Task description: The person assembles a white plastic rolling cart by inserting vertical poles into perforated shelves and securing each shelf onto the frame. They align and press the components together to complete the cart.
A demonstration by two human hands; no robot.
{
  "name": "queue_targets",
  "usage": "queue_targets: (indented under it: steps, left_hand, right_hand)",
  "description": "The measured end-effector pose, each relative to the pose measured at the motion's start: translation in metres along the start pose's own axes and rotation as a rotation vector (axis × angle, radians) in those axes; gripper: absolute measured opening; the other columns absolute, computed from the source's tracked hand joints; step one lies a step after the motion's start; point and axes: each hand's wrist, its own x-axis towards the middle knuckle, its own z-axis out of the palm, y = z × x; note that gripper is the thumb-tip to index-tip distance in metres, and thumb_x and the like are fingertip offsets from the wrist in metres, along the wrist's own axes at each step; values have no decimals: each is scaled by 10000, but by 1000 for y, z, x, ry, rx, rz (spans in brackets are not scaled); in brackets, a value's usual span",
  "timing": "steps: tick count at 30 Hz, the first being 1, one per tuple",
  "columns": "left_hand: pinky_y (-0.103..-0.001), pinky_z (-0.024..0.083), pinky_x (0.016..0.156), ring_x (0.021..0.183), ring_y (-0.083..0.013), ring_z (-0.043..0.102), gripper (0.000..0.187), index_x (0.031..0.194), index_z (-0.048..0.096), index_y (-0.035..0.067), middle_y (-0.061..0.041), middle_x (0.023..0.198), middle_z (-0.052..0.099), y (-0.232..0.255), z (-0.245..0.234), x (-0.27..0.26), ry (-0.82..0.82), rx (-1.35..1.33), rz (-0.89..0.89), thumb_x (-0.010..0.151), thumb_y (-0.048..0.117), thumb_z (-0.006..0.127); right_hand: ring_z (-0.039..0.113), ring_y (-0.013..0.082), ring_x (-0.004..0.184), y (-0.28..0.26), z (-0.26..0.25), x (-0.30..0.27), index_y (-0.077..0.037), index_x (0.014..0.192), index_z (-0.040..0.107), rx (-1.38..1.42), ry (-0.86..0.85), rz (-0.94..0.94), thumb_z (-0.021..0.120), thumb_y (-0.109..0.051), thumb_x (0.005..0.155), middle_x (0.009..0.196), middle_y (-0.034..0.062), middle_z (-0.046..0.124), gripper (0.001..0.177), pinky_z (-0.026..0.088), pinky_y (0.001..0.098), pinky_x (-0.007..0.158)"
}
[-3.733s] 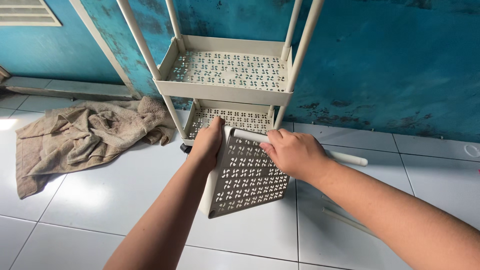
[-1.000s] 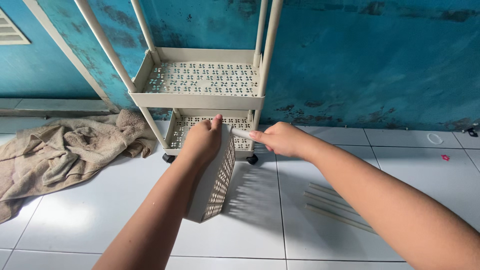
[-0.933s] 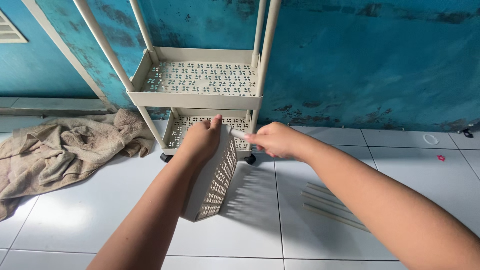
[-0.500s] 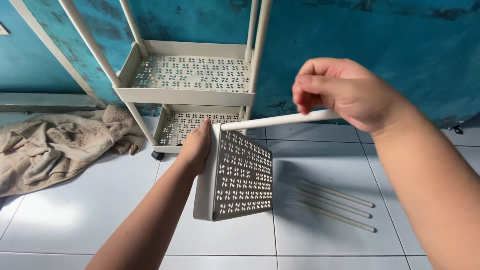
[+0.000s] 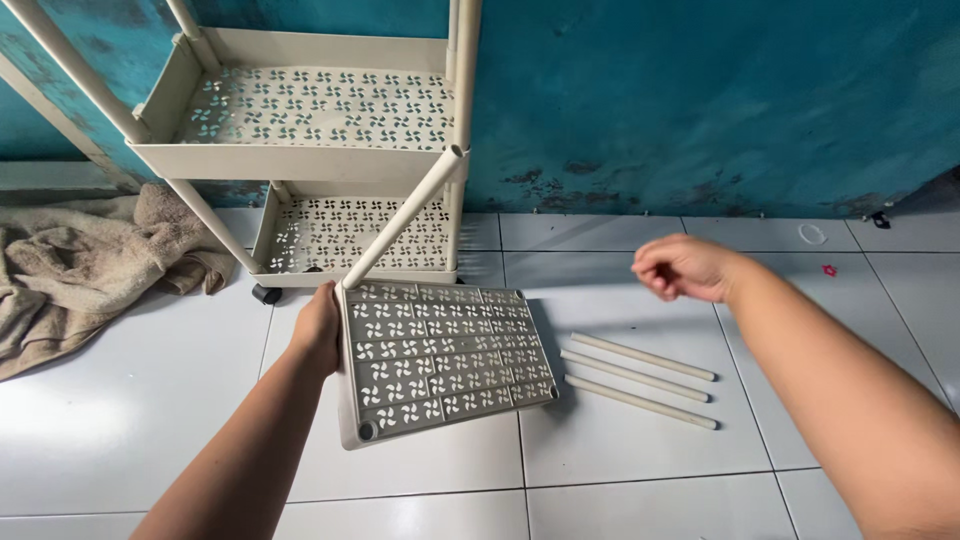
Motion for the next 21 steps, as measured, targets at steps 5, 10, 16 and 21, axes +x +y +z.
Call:
queue_targets:
  steps: [5,10,16,21]
  left_hand:
    - [-408,521,659,706,-222,606,462,1086,605,35,-102,863,624,-23,-8,21,-12,15,37,1046,464,440]
    - [-371,544,698,762,-208,648,483,1126,632,18,-103,888,662,-26,-14,26,7,-27,35,1026,454,450]
    - [-373,534,678,758,-206,639,598,1239,595,72,-100,906,654,-25,-24,19,-101,-55,-7,983,603,496]
    - [-380,570,716,837,-237,690,616,1278,585,54,-151,1002,688,-19,-31,3,-224,-102,56,940,569,572]
  right_hand:
    - [704,239,908,123,12,70,-112,1002,805,-1295,121,232,794,-217,803,951,75,752,225,554,362,800]
    - [647,322,1159,206,27,108,-143,1214,636,-1584,418,171,610,-112,892,1254,116,651,324,562,478,938]
    - [696,327,1072,242,38,118,-135,1130,639,-1563,590,-1,587,-123,934,1141,123,702,203,579,479,891]
    - [686,384,985,187,46,116,-91,1106,594,-1261,773,-136,656,-146,857,1103,159,662,262,562,501,837]
